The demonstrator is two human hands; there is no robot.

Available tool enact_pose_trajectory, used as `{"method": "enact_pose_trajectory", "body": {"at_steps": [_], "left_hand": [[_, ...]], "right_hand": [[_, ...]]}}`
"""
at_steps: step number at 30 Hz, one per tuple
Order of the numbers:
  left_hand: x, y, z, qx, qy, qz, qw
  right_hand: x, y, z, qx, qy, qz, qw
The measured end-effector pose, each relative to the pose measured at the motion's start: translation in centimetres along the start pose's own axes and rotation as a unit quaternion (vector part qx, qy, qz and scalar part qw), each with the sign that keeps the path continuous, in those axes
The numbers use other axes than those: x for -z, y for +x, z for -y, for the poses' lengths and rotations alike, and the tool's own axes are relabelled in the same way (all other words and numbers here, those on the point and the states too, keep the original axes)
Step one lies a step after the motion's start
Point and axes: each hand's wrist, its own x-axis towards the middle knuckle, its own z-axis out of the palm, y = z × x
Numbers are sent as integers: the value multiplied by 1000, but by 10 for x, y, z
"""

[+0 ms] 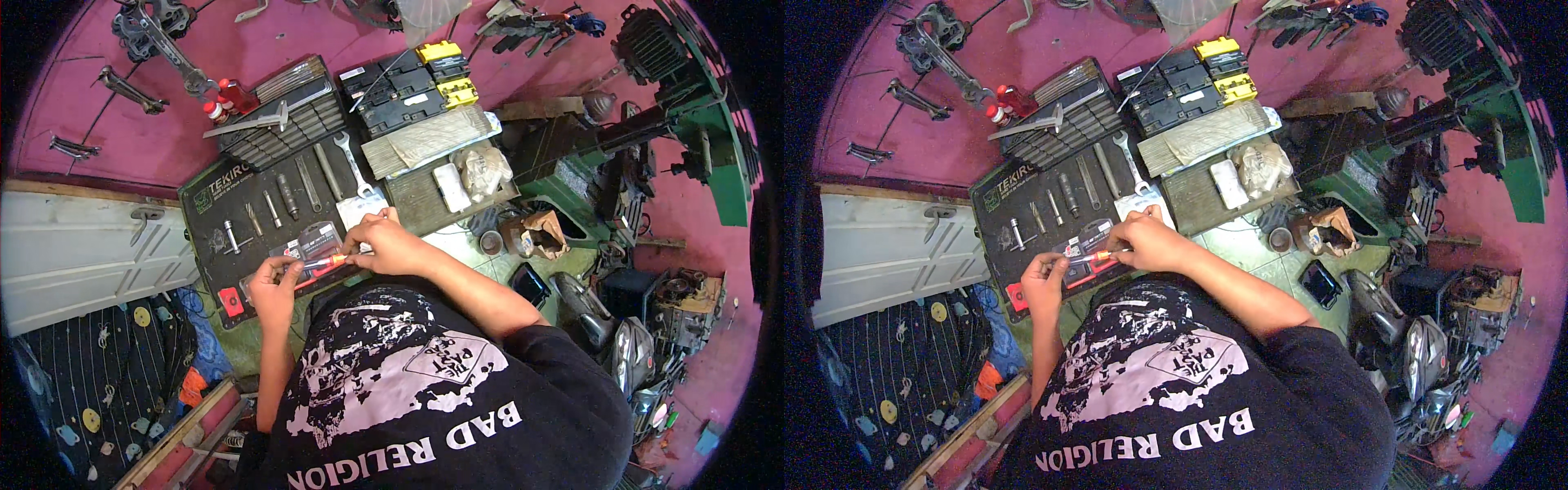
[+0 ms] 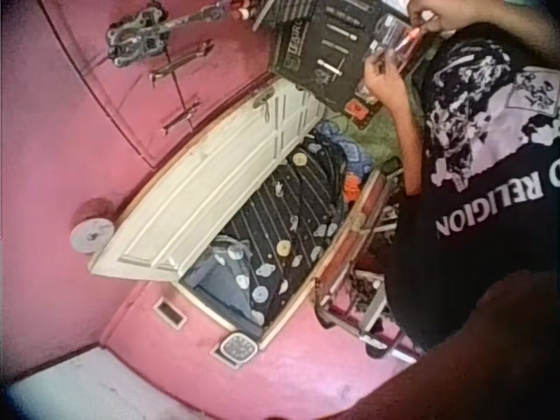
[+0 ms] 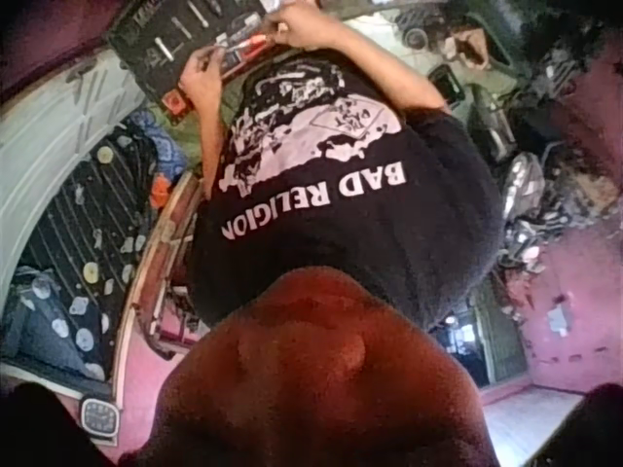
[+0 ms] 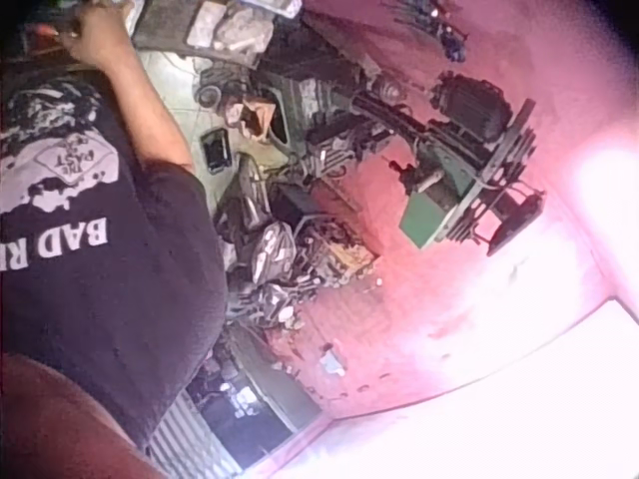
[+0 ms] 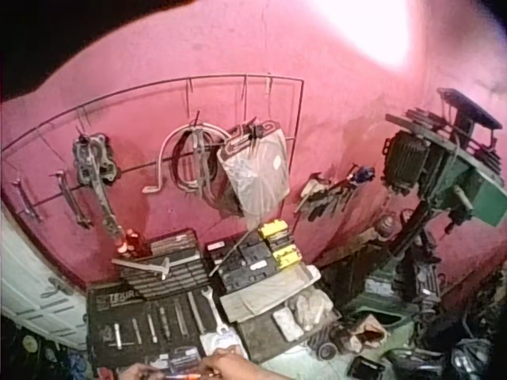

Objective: The person organizes various tools on a workbench. They pick up and place down items such as a caliper, screwdriver, and drill bits, arranging them in a neat row. The person also handles a small red box and a plastic bag containing parts, placing them on the bench.

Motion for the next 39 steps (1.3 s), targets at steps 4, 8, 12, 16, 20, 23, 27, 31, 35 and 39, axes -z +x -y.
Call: {"method": "enact_pose_trajectory", "body": {"at_steps": [4,8,12,16,20,23,27,31,35,39], "left_hand": [[-2,1,7,-10,10,43,999],[-11,-5,-3,-14,41,111,993],[-18,-14,-16,-18,116,162,980],[-21,-18,-20,-61,140,240,959],[-23,-27,-28,9,37,263,964],[-17,-30,-22,33,-9,276,961],[-7,-36,-7,54,-66,259,962],[10,-35,1,44,-111,233,965],[31,-31,10,40,-143,213,966],[38,-23,25,50,-184,207,960]], "right_hand": [[8,-8,-13,-27,12,-32,999],[10,-14,-26,-59,187,-73,978],[14,-11,-23,-87,303,-78,946],[7,-1,-16,-50,384,-78,919],[-7,8,-2,-74,375,-61,922],[-20,15,5,-82,398,-25,913],[-34,26,13,-96,406,10,909],[-49,36,28,-86,405,24,910],[-73,46,39,-65,377,41,923],[-79,53,50,-60,327,29,943]]}}
